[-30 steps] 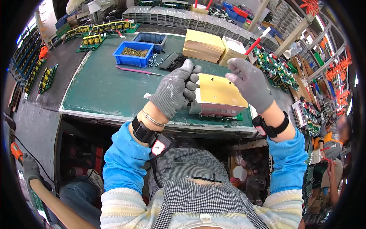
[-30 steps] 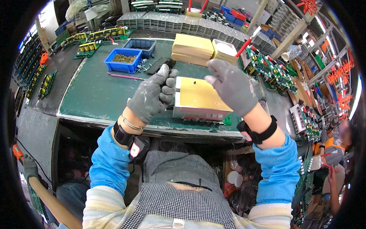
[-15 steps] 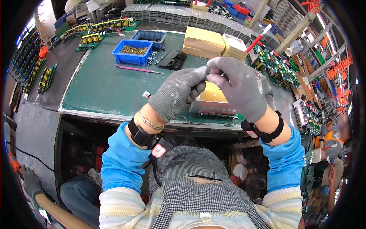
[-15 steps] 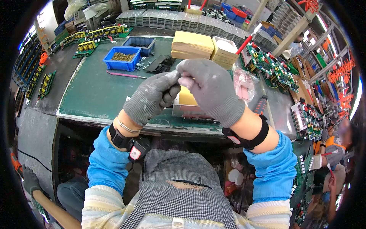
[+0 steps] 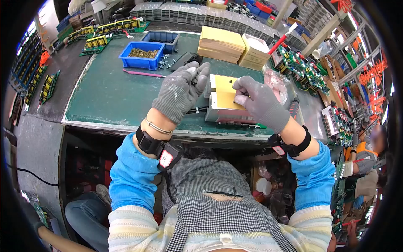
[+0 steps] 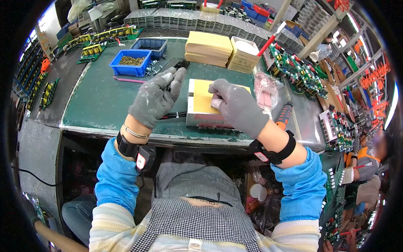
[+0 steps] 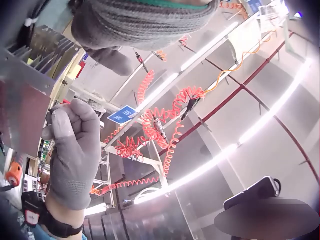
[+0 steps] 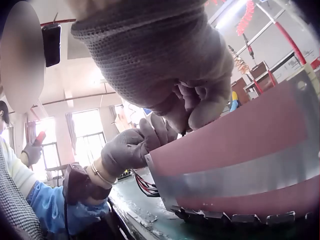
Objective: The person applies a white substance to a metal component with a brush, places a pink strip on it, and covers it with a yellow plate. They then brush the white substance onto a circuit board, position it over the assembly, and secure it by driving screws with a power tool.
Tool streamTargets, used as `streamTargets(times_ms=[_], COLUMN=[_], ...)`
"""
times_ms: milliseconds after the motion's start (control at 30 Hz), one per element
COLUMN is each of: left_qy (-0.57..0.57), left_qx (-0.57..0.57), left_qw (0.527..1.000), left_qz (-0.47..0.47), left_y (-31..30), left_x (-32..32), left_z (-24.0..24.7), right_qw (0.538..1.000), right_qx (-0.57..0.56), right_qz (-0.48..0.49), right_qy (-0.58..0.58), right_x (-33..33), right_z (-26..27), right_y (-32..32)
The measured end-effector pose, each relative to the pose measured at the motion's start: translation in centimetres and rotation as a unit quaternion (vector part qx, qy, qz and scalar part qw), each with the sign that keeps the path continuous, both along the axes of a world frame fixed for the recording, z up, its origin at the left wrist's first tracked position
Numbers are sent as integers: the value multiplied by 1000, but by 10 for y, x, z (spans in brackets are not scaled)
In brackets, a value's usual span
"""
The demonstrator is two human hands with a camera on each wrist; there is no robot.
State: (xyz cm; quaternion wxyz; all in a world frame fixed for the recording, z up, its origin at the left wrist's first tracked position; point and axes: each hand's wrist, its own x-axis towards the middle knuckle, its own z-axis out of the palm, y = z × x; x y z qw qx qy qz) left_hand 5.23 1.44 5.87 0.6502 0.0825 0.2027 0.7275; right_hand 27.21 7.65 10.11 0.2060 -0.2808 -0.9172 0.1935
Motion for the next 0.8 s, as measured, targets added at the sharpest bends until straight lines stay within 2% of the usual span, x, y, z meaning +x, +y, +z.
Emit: streamTargets(times_ms=[100,200,400,600,800], left_qy=[134,75,155,96,102], left_qx=[36,-14,-26,-15,-23], left_qw=[990,996,987,994,994], left_qz=[-10,-37,-39,-49,-41], left_y=[-3,2,2,3,0], left_x=[0,-2,-1,-1,0], left_z=[-4,-6,-6,-8,-7], right_qw=[1000,999,996,992,984], right_qx=[25,25,48,72,112], right_qz=[-4,-6,2,1,6], right_qy=[-14,-36,-75,-105,-136], right_x=[-2,-3,-7,-8,-8], right_z=[-3,0,7,8,9], right_y=[-1,-2,-6,-4,-8])
